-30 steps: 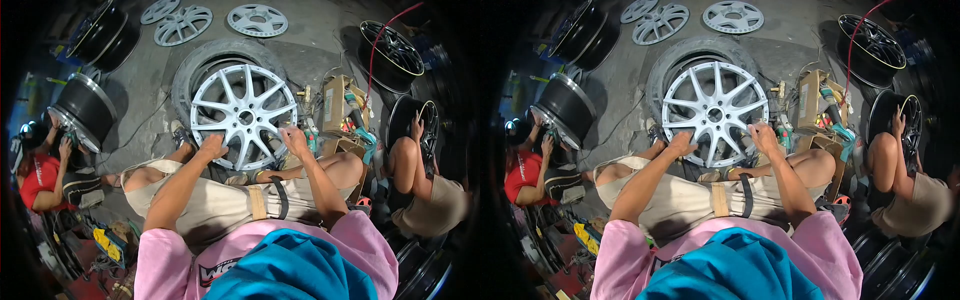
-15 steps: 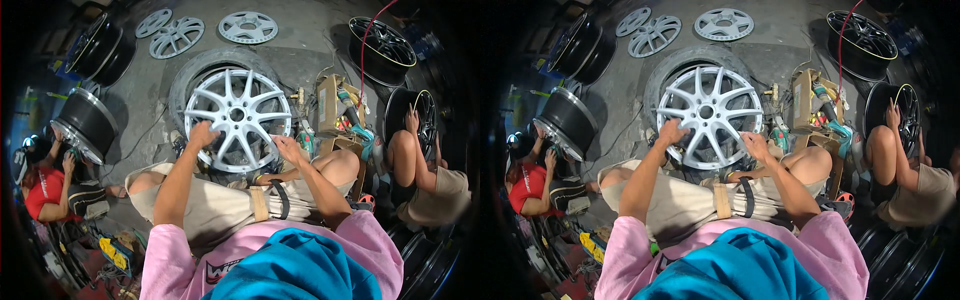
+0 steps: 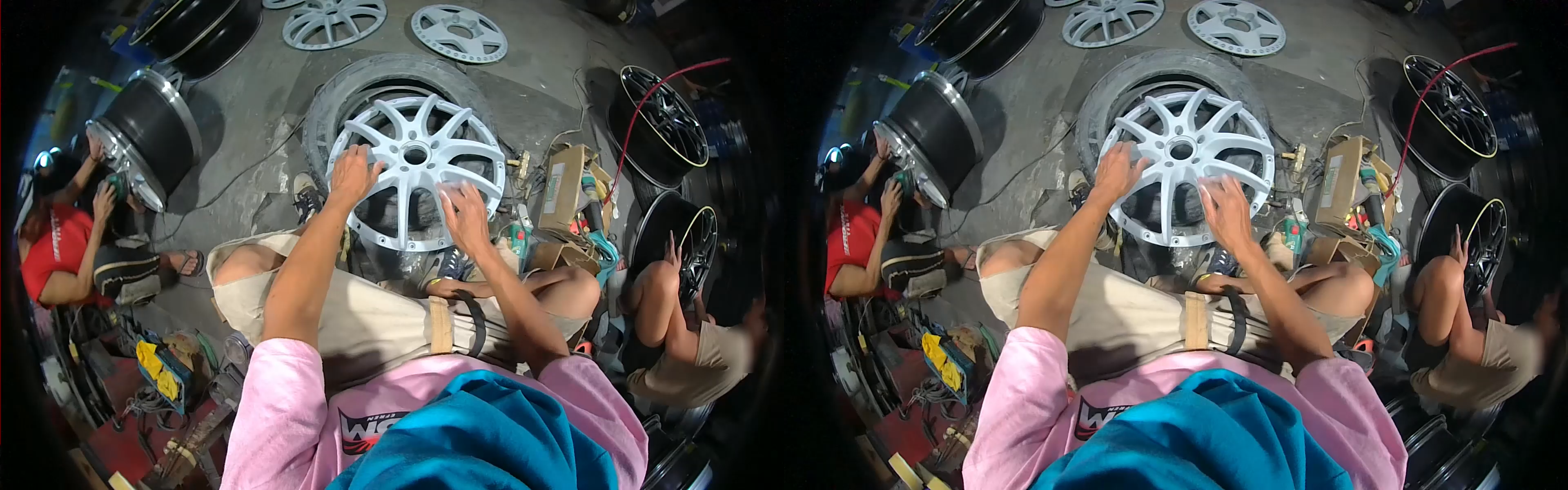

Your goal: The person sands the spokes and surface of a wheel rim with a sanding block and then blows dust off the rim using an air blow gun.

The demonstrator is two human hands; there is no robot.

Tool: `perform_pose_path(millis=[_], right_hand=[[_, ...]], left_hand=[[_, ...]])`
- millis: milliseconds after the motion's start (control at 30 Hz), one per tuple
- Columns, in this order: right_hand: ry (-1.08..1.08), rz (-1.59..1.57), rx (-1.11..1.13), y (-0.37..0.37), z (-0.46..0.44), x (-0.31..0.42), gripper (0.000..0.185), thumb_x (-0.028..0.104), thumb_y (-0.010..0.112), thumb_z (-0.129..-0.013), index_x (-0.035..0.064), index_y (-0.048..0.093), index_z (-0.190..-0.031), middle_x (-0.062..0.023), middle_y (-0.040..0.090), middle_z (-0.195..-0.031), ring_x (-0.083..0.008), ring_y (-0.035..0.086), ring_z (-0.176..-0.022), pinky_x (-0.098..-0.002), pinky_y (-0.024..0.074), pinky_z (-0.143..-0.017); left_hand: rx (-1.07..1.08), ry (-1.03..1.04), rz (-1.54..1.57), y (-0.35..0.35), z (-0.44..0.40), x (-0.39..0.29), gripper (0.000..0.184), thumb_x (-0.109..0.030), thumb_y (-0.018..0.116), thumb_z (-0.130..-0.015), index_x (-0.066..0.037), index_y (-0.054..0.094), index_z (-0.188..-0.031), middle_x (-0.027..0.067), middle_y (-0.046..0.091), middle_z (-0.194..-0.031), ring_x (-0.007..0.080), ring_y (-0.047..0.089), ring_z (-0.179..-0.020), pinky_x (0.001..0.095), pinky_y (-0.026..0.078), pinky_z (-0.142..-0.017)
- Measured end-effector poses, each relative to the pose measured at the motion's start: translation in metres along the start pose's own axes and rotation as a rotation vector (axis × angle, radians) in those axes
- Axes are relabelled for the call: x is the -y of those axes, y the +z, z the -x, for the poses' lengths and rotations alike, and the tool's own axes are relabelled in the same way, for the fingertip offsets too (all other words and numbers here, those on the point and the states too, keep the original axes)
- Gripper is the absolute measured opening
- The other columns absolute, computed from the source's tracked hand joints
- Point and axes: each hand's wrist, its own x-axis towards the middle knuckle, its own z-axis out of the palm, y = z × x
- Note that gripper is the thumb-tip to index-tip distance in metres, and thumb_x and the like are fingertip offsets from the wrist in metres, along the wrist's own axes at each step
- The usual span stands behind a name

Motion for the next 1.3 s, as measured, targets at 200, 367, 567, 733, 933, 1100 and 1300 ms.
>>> perform_pose_path(millis=[200, 367, 567, 733, 933, 1100, 1300], right_hand=[[-0.280, 0.208, 0.210, 0.038, -0.052, -0.008, 0.024, 0.017, 0.067, -0.097, 0.0094, 0.078, -0.116, -0.0121, 0.064, -0.106, -0.0335, 0.057, -0.102, -0.0458, 0.0483, -0.090], [-0.469, 0.232, 0.285, 0.041, -0.006, -0.001, 0.037, 0.018, 0.072, -0.092, 0.0100, 0.073, -0.128, -0.0065, 0.064, -0.115, -0.0286, 0.055, -0.104, -0.0445, 0.0459, -0.089], [-0.296, 0.417, 0.261, 0.057, -0.027, 0.004, 0.038, 0.020, 0.071, -0.092, 0.0118, 0.072, -0.129, -0.0067, 0.064, -0.115, -0.0290, 0.055, -0.109, -0.0445, 0.0457, -0.092], [-0.403, 0.321, 0.241, 0.050, 0.005, 0.009, 0.036, 0.019, 0.069, -0.093, 0.0148, 0.073, -0.128, -0.0065, 0.062, -0.117, -0.0319, 0.055, -0.110, -0.0471, 0.0451, -0.092], [-0.176, 0.363, 0.260, 0.060, -0.032, 0.001, 0.038, 0.018, 0.068, -0.094, 0.0112, 0.071, -0.131, -0.0064, 0.062, -0.113, -0.0289, 0.055, -0.107, -0.0442, 0.0449, -0.091], [-0.649, 0.288, 0.573, 0.021, 0.000, 0.005, 0.042, 0.022, 0.069, -0.095, 0.0132, 0.070, -0.136, -0.0057, 0.062, -0.121, -0.0268, 0.054, -0.111, -0.0409, 0.0457, -0.092], [-0.618, 0.337, 0.426, 0.034, -0.039, 0.011, 0.034, 0.022, 0.070, -0.093, 0.0119, 0.073, -0.125, -0.0020, 0.063, -0.114, -0.0241, 0.053, -0.106, -0.0402, 0.0455, -0.089]], left_hand=[[0.243, -0.103, 0.033, -0.027, 0.007, 0.010, 0.113, -0.068, 0.090, -0.065, -0.003, 0.051, -0.149, 0.0235, 0.053, -0.149, 0.0409, 0.051, -0.139, 0.0509, 0.043, -0.116], [0.343, -0.106, -0.009, -0.028, 0.011, 0.016, 0.126, -0.065, 0.096, -0.054, -0.004, 0.043, -0.150, 0.0220, 0.053, -0.146, 0.0419, 0.049, -0.140, 0.0518, 0.041, -0.117], [0.309, -0.051, -0.008, -0.018, 0.016, 0.021, 0.126, -0.063, 0.095, -0.058, 0.002, 0.043, -0.151, 0.0282, 0.053, -0.146, 0.0450, 0.050, -0.140, 0.0496, 0.040, -0.118], [0.270, -0.051, 0.004, -0.012, 0.013, 0.025, 0.125, -0.064, 0.096, -0.056, -0.001, 0.042, -0.149, 0.0240, 0.053, -0.144, 0.0448, 0.049, -0.136, 0.0532, 0.039, -0.117], [0.299, -0.047, 0.028, -0.011, 0.014, 0.030, 0.130, -0.062, 0.096, -0.057, -0.004, 0.036, -0.157, 0.0232, 0.050, -0.147, 0.0447, 0.047, -0.140, 0.0518, 0.037, -0.120], [0.335, -0.055, -0.003, -0.006, 0.010, 0.033, 0.134, -0.064, 0.094, -0.059, -0.006, 0.031, -0.162, 0.0231, 0.046, -0.153, 0.0435, 0.043, -0.144, 0.0523, 0.034, -0.123], [0.281, -0.068, 0.085, -0.007, 0.010, 0.037, 0.135, -0.065, 0.093, -0.061, -0.008, 0.028, -0.165, 0.0241, 0.043, -0.158, 0.0429, 0.038, -0.149, 0.0513, 0.032, -0.125]])
